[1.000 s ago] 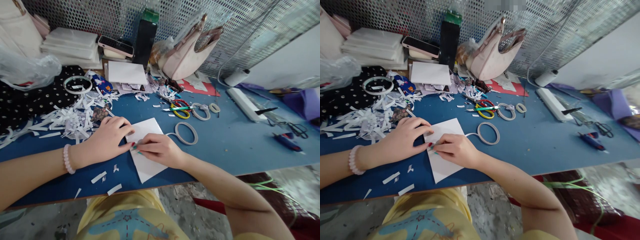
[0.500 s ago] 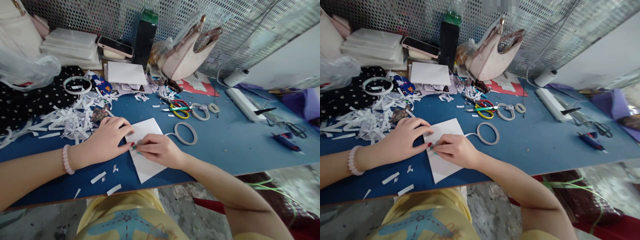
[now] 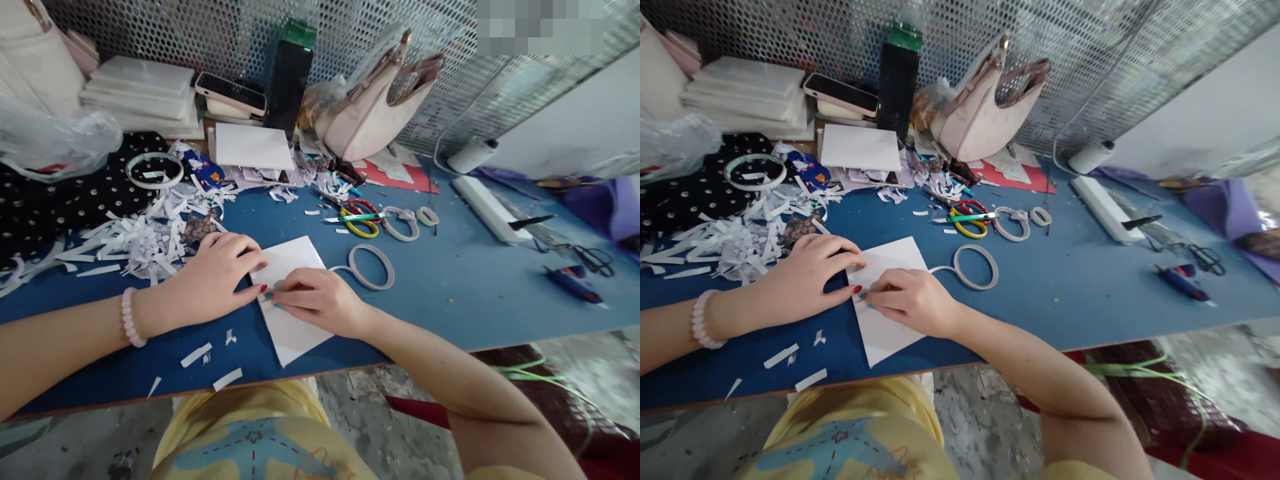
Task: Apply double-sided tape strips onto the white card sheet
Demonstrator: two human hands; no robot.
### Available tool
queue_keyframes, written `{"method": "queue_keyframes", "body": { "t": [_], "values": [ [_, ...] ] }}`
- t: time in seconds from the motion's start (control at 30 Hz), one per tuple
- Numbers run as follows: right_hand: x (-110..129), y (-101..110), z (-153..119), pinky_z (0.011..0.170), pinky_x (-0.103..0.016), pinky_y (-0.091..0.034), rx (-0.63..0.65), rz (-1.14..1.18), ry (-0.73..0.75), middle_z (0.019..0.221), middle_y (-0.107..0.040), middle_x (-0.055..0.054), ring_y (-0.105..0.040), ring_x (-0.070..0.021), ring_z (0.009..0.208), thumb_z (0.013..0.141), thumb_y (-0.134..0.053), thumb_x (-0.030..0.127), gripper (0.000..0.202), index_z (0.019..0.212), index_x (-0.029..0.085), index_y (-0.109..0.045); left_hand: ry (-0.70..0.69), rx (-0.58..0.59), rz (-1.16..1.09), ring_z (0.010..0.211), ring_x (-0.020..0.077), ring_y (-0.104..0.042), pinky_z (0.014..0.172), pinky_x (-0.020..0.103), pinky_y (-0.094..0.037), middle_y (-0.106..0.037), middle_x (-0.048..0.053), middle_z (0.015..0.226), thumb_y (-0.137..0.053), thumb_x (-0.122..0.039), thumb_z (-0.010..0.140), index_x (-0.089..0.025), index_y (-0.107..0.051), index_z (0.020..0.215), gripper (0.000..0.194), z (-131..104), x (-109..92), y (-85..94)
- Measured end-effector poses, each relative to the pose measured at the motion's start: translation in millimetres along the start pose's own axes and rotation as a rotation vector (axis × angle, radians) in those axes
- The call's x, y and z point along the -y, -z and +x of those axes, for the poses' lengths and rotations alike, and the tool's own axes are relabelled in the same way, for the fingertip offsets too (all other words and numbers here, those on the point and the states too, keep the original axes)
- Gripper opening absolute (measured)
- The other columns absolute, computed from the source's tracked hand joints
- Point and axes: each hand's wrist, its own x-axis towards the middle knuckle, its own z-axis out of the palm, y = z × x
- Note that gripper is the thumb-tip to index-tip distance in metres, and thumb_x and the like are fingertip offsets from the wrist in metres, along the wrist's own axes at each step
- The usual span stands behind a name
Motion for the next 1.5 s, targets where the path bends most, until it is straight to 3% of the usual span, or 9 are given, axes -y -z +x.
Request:
{"method": "queue_keyframes", "body": {
  "t": [0.47, 0.53, 0.63, 0.77, 0.97, 1.5],
  "values": [
    [2, 2, 2, 0.056, -0.024, -0.049, -0.005, -0.121, 0.061, 0.077, -0.068, -0.005, -0.061, -0.0122, 0.063, 0.098, -0.053, 0.020, 0.024, 0.089, 0.016, -0.074, -0.091, 0.006, 0.091, 0.114, 0.0310, -0.056, 0.099, 0.052, -0.038, -0.063, 0.011, 0.121, -0.058, -0.030, 0.091, -0.018, -0.065, 0.110, 0.024, 0, 4, 6.6],
    [2, 2, 2, 0.057, -0.023, -0.049, -0.006, -0.115, 0.065, 0.077, -0.067, -0.005, -0.061, -0.0115, 0.064, 0.098, -0.051, 0.020, 0.026, 0.085, 0.016, -0.073, -0.157, -0.021, 0.165, 0.112, 0.0310, -0.057, 0.098, 0.051, -0.039, -0.064, 0.012, 0.119, -0.055, -0.029, 0.093, -0.017, -0.067, 0.106, 0.021, 1, 5, 10.6],
    [1, 2, 2, 0.059, -0.022, -0.049, -0.004, -0.103, 0.065, 0.078, -0.066, -0.005, -0.062, -0.0106, 0.067, 0.099, -0.050, 0.020, 0.029, 0.082, 0.016, -0.073, -0.371, -0.031, 0.228, 0.100, 0.0250, -0.061, 0.094, 0.045, -0.042, -0.068, 0.009, 0.107, -0.047, -0.021, 0.097, -0.019, -0.069, 0.095, 0.022, 2, 7, 20.3],
    [0, 3, 1, 0.058, -0.024, -0.048, 0.030, -0.144, 0.071, 0.077, -0.065, -0.005, -0.061, -0.0114, 0.066, 0.100, -0.047, 0.020, 0.027, 0.092, 0.017, -0.073, -0.598, 0.054, 0.114, 0.085, 0.0180, -0.062, 0.081, 0.034, -0.045, -0.070, 0.003, 0.088, -0.046, -0.011, 0.097, -0.026, -0.071, 0.095, 0.029, 1, 10, 30.5],
    [0, 4, 2, 0.059, -0.023, -0.048, 0.031, -0.153, 0.080, 0.077, -0.066, -0.005, -0.061, -0.0109, 0.067, 0.102, -0.044, 0.020, 0.032, 0.090, 0.017, -0.073, -0.548, 0.240, -0.011, 0.088, 0.0174, -0.065, 0.084, 0.035, -0.048, -0.072, 0.004, 0.085, -0.041, -0.015, 0.100, -0.028, -0.072, 0.095, 0.035, 2, 8, 28.8],
    [-2, 7, 2, 0.062, -0.028, -0.046, 0.072, -0.219, 0.051, 0.079, -0.068, -0.005, -0.061, -0.0141, 0.070, 0.098, -0.050, 0.024, 0.023, 0.093, 0.016, -0.071, -0.679, 0.202, 0.147, 0.082, 0.0184, -0.062, 0.078, 0.034, -0.045, -0.071, 0.006, 0.087, -0.050, -0.016, 0.095, -0.020, -0.071, 0.091, 0.022, -1, 9, 20.5]
  ]
}}
